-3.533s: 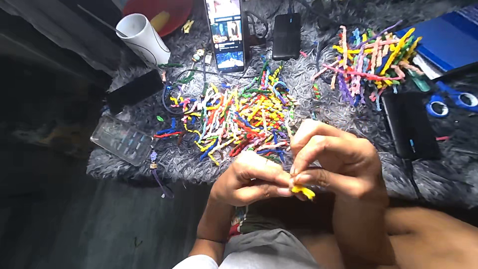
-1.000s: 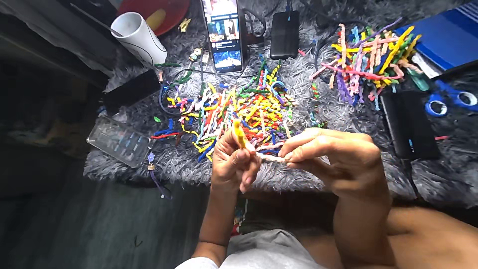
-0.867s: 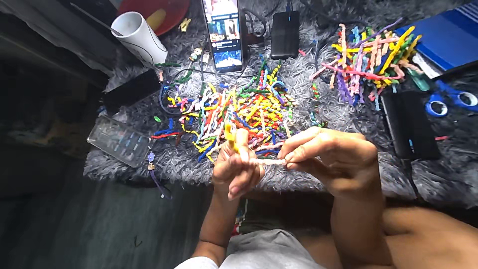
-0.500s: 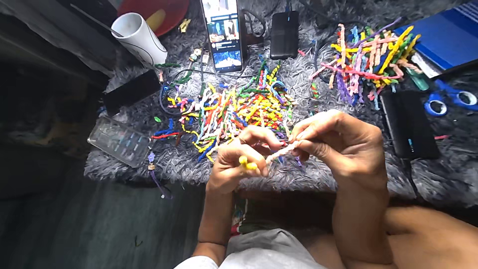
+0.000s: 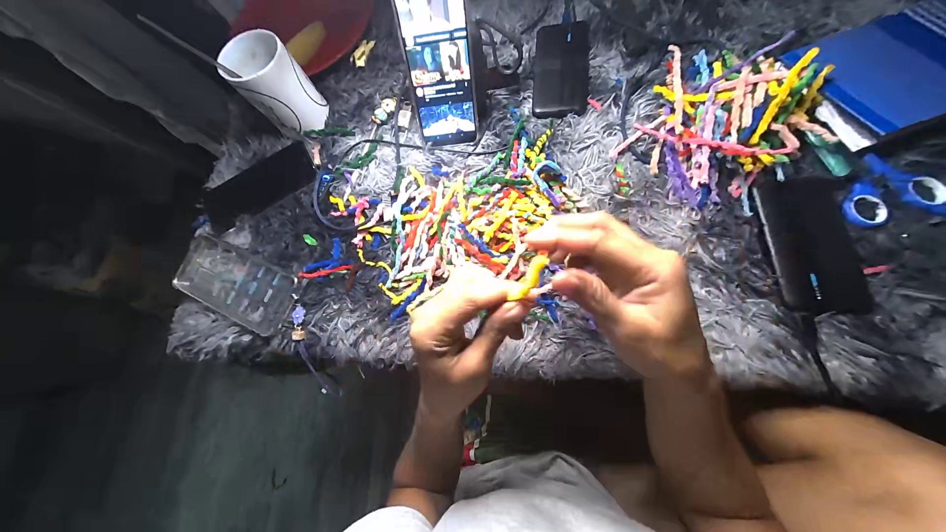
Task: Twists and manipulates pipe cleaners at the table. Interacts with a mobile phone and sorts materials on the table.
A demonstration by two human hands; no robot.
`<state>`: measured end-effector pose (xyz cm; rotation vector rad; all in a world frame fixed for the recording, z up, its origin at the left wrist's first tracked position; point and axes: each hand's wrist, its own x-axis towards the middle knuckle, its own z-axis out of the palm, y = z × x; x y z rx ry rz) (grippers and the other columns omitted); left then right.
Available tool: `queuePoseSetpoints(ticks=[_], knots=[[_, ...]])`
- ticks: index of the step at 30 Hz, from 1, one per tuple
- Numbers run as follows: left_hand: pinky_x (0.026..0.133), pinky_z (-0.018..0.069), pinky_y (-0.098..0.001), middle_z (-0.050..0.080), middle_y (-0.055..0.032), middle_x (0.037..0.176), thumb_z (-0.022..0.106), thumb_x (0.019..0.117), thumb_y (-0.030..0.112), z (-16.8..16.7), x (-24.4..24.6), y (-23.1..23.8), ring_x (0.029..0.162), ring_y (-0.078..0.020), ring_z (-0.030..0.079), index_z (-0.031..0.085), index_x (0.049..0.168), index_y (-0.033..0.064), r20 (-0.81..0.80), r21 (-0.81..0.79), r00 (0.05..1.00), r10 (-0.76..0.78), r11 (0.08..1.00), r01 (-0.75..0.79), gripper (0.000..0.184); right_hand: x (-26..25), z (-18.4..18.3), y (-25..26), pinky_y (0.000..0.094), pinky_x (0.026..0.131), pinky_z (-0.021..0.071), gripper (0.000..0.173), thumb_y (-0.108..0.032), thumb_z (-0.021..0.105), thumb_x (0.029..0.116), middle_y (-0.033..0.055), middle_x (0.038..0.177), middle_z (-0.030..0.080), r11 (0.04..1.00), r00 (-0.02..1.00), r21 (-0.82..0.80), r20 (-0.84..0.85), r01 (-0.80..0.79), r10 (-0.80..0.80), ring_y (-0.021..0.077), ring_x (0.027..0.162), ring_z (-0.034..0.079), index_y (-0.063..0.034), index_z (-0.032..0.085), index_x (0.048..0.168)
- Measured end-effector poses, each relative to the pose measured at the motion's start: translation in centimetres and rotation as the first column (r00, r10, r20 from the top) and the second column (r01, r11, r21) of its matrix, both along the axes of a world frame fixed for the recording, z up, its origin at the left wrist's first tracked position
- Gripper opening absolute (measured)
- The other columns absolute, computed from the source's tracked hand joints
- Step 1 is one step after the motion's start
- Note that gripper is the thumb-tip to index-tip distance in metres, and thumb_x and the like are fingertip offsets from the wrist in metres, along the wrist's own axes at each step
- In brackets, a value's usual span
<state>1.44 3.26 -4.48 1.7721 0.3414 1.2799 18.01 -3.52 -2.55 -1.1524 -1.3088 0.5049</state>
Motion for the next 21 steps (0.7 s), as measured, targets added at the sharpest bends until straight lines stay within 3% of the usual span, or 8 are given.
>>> queuePoseSetpoints(ticks=[2,5,9,11,14,17,21], knots=[[0.089,0.0553,-0.0202,0.072,0.0106,0.101,0.066,0.1004,0.018,-0.3,0.2,-0.3,0.097,0.0009,0.066,0.072,0.104,0.0152,-0.056,0.087,0.997,0.051,0.995,-0.046,0.008,-1.3,0.4,-0.5,0.0160,0.076,0.0589,0.020,-0.017,0.072,0.0952,0.0042,0.111,0.069,0.992,0.973,0.059,-0.196,-0.111,0.121,0.0035,0.095,0.067,0.0010,0.075,0.104],[0.096,0.0508,-0.0238,0.070,0.0065,0.096,0.065,0.1008,0.020,-0.3,0.4,-0.5,0.101,-0.0022,0.064,0.070,0.095,0.0113,-0.103,0.207,0.988,0.111,0.975,-0.087,0.011,-2.3,0.4,-0.8,0.0165,0.076,0.0595,0.006,-0.003,0.069,0.0936,0.0017,0.102,0.068,0.993,0.944,0.096,-0.317,-0.065,0.092,0.0030,0.090,0.067,-0.0007,0.074,0.094],[0.085,0.0459,-0.0153,0.060,0.0073,0.079,0.051,0.1080,0.026,-0.4,1.0,-1.2,0.083,0.0056,0.057,0.062,0.086,0.0110,-0.077,0.150,0.996,-0.039,0.987,0.051,0.029,-3.2,0.2,-0.9,0.0184,0.078,0.0586,0.011,-0.010,0.065,0.0992,-0.0032,0.095,0.070,0.987,0.891,0.143,-0.436,-0.068,0.125,0.0023,0.090,0.067,-0.0064,0.074,0.094],[0.075,0.0445,-0.0097,0.058,0.0103,0.077,0.050,0.1087,0.027,-0.6,1.3,-1.8,0.077,0.0100,0.054,0.063,0.089,0.0118,0.004,0.025,0.983,-0.181,0.983,0.181,0.028,-3.8,0.2,-1.1,0.0175,0.077,0.0582,0.012,-0.011,0.065,0.0991,-0.0047,0.092,0.069,0.984,0.807,0.166,-0.570,-0.070,0.154,0.0014,0.087,0.067,-0.0087,0.076,0.094],[0.069,0.0426,-0.0095,0.054,0.0099,0.071,0.051,0.1079,0.024,-0.7,1.9,-2.5,0.070,0.0092,0.051,0.060,0.084,0.0111,0.122,-0.055,0.955,-0.271,0.959,0.279,0.029,-4.4,0.5,-1.6,0.0166,0.077,0.0571,0.015,-0.011,0.064,0.0992,-0.0038,0.091,0.069,0.984,0.740,0.173,-0.657,-0.039,0.145,0.0017,0.086,0.066,-0.0082,0.077,0.093],[0.076,0.0435,-0.0132,0.048,0.0053,0.066,0.052,0.1077,0.022,-0.8,2.1,-3.0,0.066,0.0045,0.048,0.053,0.078,0.0100,0.115,0.014,0.970,-0.214,0.977,0.214,0.032,-4.7,0.6,-1.8,0.0162,0.078,0.0564,0.016,-0.013,0.064,0.0998,-0.0034,0.089,0.070,0.984,0.711,0.174,-0.687,-0.040,0.150,0.0017,0.088,0.067,-0.0085,0.076,0.091],[0.078,0.0458,-0.0149,0.050,0.0020,0.066,0.051,0.1065,0.020,-1.0,2.0,-2.9,0.065,0.0021,0.051,0.055,0.080,0.0073,0.030,0.167,0.998,-0.051,0.985,0.045,0.030,-4.7,0.4,-1.4,0.0152,0.073,0.0554,0.018,-0.013,0.063,0.0993,-0.0039,0.085,0.068,0.987,0.673,0.140,-0.723,-0.078,0.156,0.0004,0.080,0.065,-0.0087,0.077,0.088]])
